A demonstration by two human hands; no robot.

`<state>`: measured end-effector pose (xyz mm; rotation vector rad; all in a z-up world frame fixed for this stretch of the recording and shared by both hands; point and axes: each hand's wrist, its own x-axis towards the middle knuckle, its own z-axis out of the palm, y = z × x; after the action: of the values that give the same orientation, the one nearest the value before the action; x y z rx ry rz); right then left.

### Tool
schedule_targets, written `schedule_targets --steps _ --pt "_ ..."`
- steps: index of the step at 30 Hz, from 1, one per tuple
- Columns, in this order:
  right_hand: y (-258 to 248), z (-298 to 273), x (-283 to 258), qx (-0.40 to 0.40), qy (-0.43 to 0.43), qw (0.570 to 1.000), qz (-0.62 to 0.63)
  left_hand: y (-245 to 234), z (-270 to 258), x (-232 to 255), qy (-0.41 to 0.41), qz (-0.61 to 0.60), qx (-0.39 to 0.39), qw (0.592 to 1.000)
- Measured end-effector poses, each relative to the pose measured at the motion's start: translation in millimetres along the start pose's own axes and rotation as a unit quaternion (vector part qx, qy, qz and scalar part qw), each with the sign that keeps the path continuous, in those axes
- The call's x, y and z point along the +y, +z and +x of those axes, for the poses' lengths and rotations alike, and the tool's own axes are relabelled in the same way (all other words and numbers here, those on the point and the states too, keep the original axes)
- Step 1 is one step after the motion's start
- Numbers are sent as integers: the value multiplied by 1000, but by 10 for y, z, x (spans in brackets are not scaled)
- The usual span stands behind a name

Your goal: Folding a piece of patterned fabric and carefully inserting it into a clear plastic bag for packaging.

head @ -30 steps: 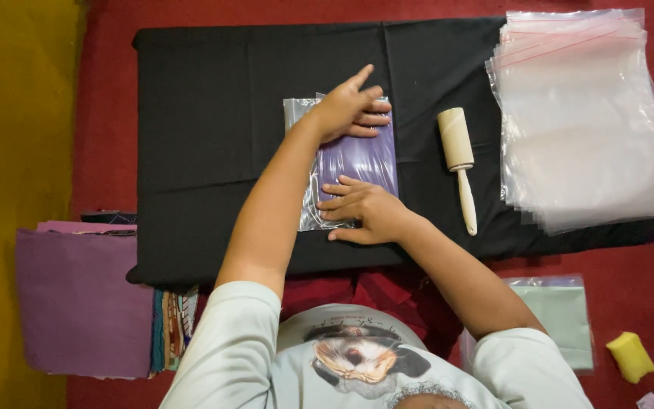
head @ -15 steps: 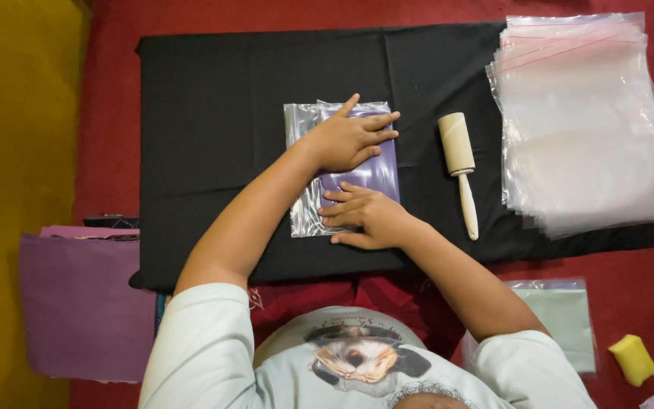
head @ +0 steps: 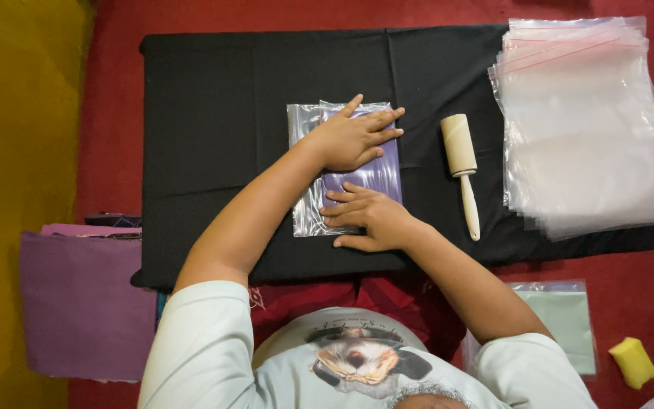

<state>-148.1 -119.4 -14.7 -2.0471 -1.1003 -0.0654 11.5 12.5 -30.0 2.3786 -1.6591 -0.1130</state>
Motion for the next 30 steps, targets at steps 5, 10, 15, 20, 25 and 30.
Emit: schedule_targets --steps 5,10,15,20,25,30 --pt "35 -38 46 -6 -3 1000 -16 -31 -17 33 -14 9 -19 1000" --pt "9 -24 38 -6 -9 1000 -27 -25 0 23 -15 30 -9 999" --pt "27 -26 37 -11 -11 999 -28 -119 -35 23 -44 88 -19 995" --pt "24 -32 29 -12 -14 999 -28 -141 6 -26 -79 16 -39 996" --pt "-62 -14 3 -52 -20 998 -19 -391 60 -42 -143 -35 -62 987" --pt "-99 -47 -53 -99 -32 994 -34 -586 52 53 -192 -52 -109 974"
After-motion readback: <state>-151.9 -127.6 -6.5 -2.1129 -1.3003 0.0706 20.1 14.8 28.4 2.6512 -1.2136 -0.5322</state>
